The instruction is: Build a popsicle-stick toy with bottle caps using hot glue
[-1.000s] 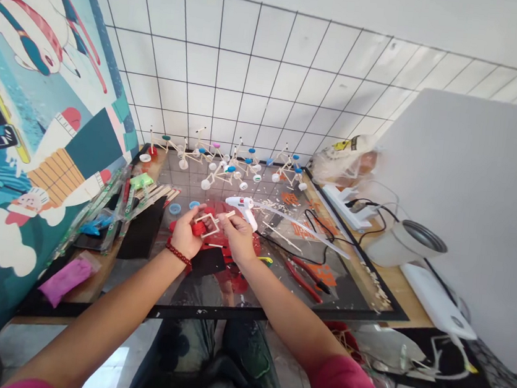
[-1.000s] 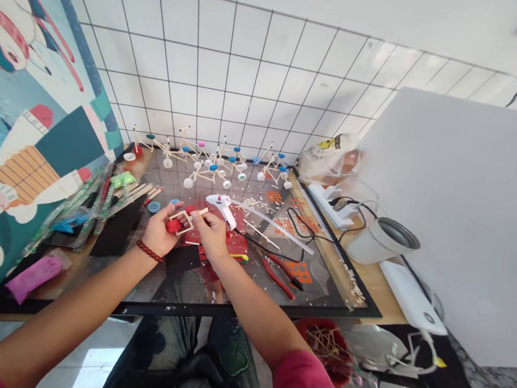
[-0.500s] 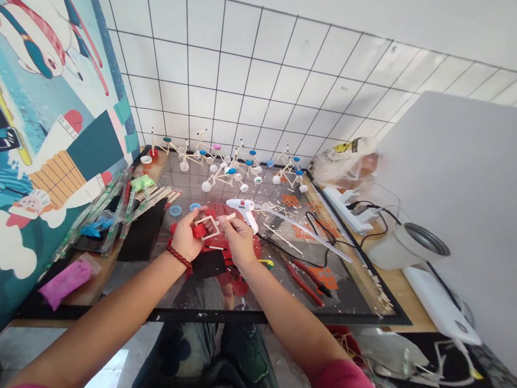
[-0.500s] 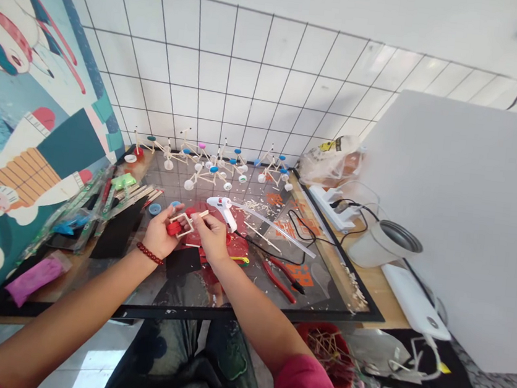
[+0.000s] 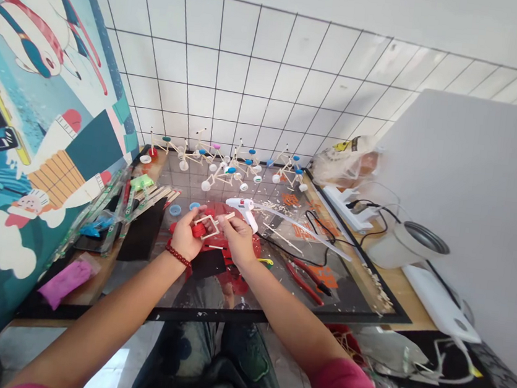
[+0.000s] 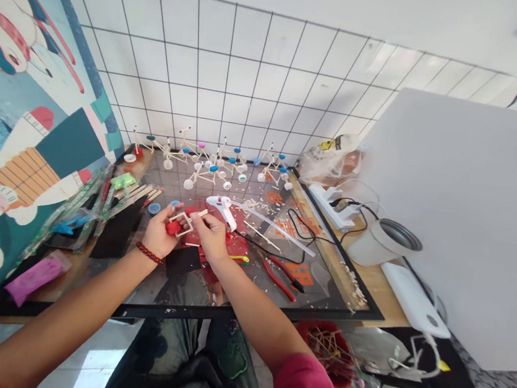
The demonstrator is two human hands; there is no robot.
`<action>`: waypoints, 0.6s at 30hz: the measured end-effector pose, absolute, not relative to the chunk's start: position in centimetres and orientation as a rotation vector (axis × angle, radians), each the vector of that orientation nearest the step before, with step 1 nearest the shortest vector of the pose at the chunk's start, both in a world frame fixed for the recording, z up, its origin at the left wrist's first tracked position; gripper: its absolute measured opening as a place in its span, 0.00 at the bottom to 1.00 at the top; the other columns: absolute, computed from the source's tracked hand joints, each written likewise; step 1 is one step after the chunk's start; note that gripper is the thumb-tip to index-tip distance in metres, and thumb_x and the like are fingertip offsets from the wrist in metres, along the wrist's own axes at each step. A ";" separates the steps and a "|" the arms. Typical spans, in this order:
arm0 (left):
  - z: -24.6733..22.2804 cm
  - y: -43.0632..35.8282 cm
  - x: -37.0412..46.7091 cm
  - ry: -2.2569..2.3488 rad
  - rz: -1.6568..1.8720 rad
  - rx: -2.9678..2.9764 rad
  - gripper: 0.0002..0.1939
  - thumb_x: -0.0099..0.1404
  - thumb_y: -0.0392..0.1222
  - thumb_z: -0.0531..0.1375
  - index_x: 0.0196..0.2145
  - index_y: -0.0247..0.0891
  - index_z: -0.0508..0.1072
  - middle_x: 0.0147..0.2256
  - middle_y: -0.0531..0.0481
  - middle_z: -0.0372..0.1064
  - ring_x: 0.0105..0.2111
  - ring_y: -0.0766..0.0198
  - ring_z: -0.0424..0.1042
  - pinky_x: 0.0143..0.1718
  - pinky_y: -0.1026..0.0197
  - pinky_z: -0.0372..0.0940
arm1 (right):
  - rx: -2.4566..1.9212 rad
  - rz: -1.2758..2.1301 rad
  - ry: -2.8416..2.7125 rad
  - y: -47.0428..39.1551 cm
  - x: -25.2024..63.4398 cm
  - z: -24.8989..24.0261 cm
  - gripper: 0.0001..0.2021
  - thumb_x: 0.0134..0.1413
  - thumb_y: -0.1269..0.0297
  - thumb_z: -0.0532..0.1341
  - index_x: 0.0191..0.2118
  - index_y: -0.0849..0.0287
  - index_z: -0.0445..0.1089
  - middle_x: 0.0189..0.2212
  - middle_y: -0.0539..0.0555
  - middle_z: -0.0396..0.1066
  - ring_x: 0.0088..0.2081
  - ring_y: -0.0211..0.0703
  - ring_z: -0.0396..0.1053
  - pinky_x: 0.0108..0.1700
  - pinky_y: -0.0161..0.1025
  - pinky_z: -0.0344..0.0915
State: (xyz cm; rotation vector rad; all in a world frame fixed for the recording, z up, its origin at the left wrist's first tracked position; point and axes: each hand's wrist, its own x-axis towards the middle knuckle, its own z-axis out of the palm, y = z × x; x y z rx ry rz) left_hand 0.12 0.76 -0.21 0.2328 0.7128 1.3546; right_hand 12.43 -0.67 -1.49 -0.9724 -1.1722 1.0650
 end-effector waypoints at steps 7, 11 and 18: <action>-0.2 0.7 0.1 0.720 1.350 0.224 0.08 0.66 0.38 0.57 0.33 0.33 0.74 0.23 0.50 0.68 0.20 0.68 0.68 0.24 0.65 0.66 | -0.977 1.071 -1.189 -0.8 12.4 -1.4 0.18 0.51 0.46 0.63 0.25 0.57 0.74 0.21 0.49 0.67 0.27 0.40 0.64 0.32 0.37 0.61; -0.2 0.7 0.1 0.725 1.354 0.223 0.09 0.67 0.38 0.56 0.33 0.33 0.74 0.24 0.49 0.69 0.20 0.68 0.68 0.24 0.64 0.66 | -0.958 1.070 -1.189 -0.8 12.3 -1.3 0.17 0.52 0.47 0.63 0.25 0.57 0.74 0.21 0.49 0.68 0.27 0.39 0.64 0.32 0.37 0.61; -0.2 0.8 0.2 0.721 1.354 0.217 0.09 0.67 0.38 0.56 0.33 0.33 0.74 0.23 0.49 0.69 0.20 0.68 0.67 0.24 0.65 0.66 | -0.978 1.065 -1.203 -0.8 12.4 -1.4 0.19 0.52 0.45 0.63 0.26 0.58 0.74 0.21 0.49 0.68 0.27 0.40 0.64 0.31 0.37 0.61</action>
